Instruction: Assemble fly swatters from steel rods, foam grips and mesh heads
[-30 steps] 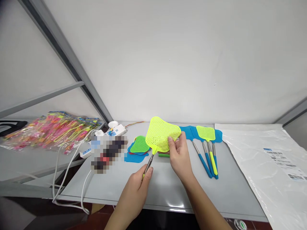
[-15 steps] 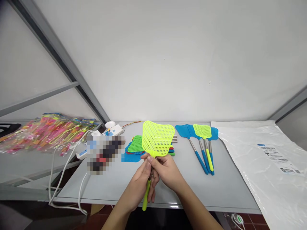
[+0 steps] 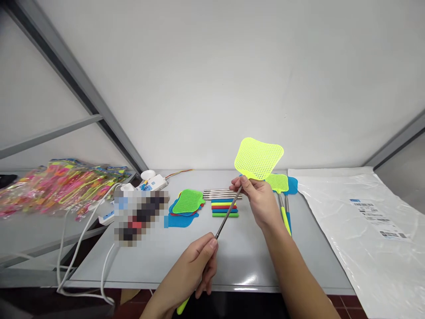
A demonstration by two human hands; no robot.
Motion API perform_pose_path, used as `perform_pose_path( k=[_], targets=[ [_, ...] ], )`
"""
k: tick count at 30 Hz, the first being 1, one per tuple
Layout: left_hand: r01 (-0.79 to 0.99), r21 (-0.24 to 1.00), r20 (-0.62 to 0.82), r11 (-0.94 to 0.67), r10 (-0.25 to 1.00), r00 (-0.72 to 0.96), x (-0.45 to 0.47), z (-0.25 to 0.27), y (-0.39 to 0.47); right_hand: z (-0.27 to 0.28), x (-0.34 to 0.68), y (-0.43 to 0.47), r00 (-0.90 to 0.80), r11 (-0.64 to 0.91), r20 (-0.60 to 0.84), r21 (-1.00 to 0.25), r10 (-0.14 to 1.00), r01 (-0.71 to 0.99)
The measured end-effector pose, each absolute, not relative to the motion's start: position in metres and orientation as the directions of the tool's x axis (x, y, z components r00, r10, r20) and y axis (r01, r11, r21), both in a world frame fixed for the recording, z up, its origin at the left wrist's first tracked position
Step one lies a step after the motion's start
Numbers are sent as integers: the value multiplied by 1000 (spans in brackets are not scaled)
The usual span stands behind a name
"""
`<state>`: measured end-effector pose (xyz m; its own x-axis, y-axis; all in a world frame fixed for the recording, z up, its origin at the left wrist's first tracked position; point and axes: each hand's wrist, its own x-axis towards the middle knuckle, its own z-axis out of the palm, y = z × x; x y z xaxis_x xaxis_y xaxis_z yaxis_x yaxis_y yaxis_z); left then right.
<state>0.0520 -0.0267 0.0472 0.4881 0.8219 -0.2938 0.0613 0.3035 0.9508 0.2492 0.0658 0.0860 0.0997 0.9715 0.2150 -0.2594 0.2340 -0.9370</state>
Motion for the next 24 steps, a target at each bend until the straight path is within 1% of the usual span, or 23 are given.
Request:
perform_pose_path(
  k=[2,3,6,7,10,12,14,16,18,20,24],
  targets=[
    [69,953,-288,295,814,505,53,50,-25,79,240,54,138,227,193,-926,971,-303],
    [62,953,-286,297,811,511,54,50,-23,73,234,47,109,191,165,-933,980,-306],
    [18,950,-278,311,820,500,56,45,-20,52,217,23,-127,17,49,-971,991,-237],
    [16,951,-277,310,825,493,56,41,-20,47,214,17,-177,-14,26,-976,984,-216],
    [37,950,-289,309,830,477,55,34,-23,43,215,12,-222,7,34,-993,975,-121],
    [41,949,-295,313,831,471,54,32,-25,50,223,17,-273,44,47,-999,961,-18],
    [36,948,-295,317,831,471,52,34,-28,62,234,26,-302,71,56,-997,952,37],
    [51,948,-299,314,829,473,50,38,-30,75,246,39,-229,99,97,-995,969,-4],
    [86,949,-307,303,830,466,49,39,-30,85,259,55,-74,129,138,-985,988,-118],
    [128,947,-322,296,833,450,49,39,-29,89,269,70,55,145,135,-961,989,-234],
    [200,937,-347,287,837,424,51,37,-21,82,268,81,208,171,96,-910,973,-378]
  ],
)
